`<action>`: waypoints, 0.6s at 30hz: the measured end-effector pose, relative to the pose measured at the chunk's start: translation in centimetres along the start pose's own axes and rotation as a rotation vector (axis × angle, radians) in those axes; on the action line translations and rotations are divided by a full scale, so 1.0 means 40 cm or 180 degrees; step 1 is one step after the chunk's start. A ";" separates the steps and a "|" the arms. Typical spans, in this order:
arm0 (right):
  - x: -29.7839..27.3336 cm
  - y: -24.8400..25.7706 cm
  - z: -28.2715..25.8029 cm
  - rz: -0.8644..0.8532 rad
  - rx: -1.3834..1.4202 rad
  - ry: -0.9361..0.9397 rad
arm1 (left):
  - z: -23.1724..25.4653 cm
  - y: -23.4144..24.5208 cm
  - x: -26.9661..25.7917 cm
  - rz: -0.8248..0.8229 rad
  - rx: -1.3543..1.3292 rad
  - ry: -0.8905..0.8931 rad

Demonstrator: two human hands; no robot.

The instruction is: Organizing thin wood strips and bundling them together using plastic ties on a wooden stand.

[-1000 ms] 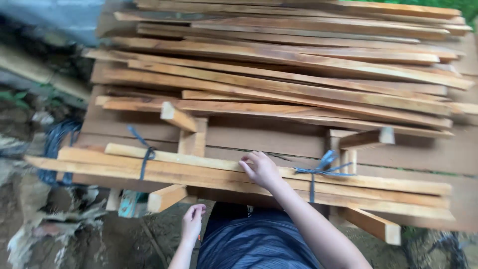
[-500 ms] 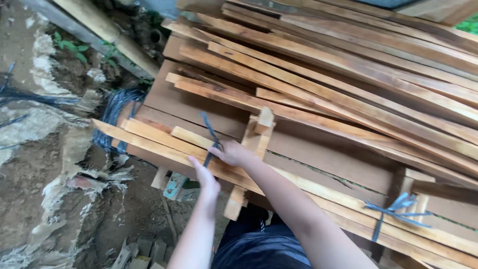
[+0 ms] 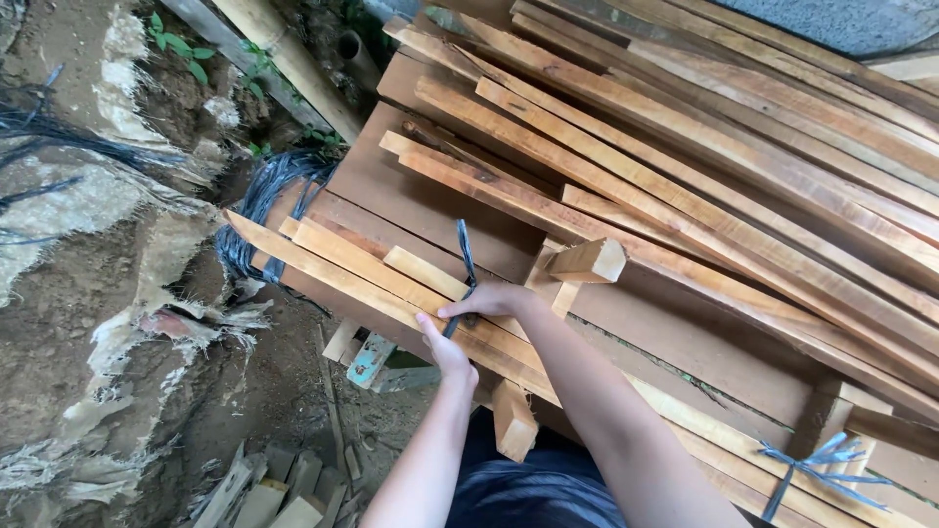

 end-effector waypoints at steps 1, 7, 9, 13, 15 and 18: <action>-0.005 -0.005 -0.008 0.0013 -0.0006 0.0010 | -0.015 0.006 0.022 -0.0011 -0.0006 -0.0012; -0.020 -0.005 0.034 0.0492 0.0323 0.0092 | 0.005 0.037 0.028 0.0335 0.0395 -0.0503; -0.031 0.045 0.031 0.1152 0.0151 0.0478 | 0.035 0.000 -0.002 0.0184 0.0908 -0.0324; -0.075 0.047 0.147 0.1672 0.0400 0.0870 | 0.066 0.047 -0.076 -0.0422 0.1595 -0.0219; -0.199 0.068 0.196 0.1937 0.0023 0.1138 | 0.111 0.074 -0.204 -0.0478 0.2268 -0.0248; -0.393 0.064 0.338 0.2316 -0.0465 0.0999 | -0.144 0.350 0.035 -0.0944 0.2808 0.0072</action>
Point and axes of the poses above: each hand's wrist, its own x-axis towards the middle knuckle, its own y-axis out of the back of the hand, z = x × y, the point moved 9 cm from there along x, towards the middle knuckle, and after that the axes turned 5 degrees about y, right-handed, at the moved point
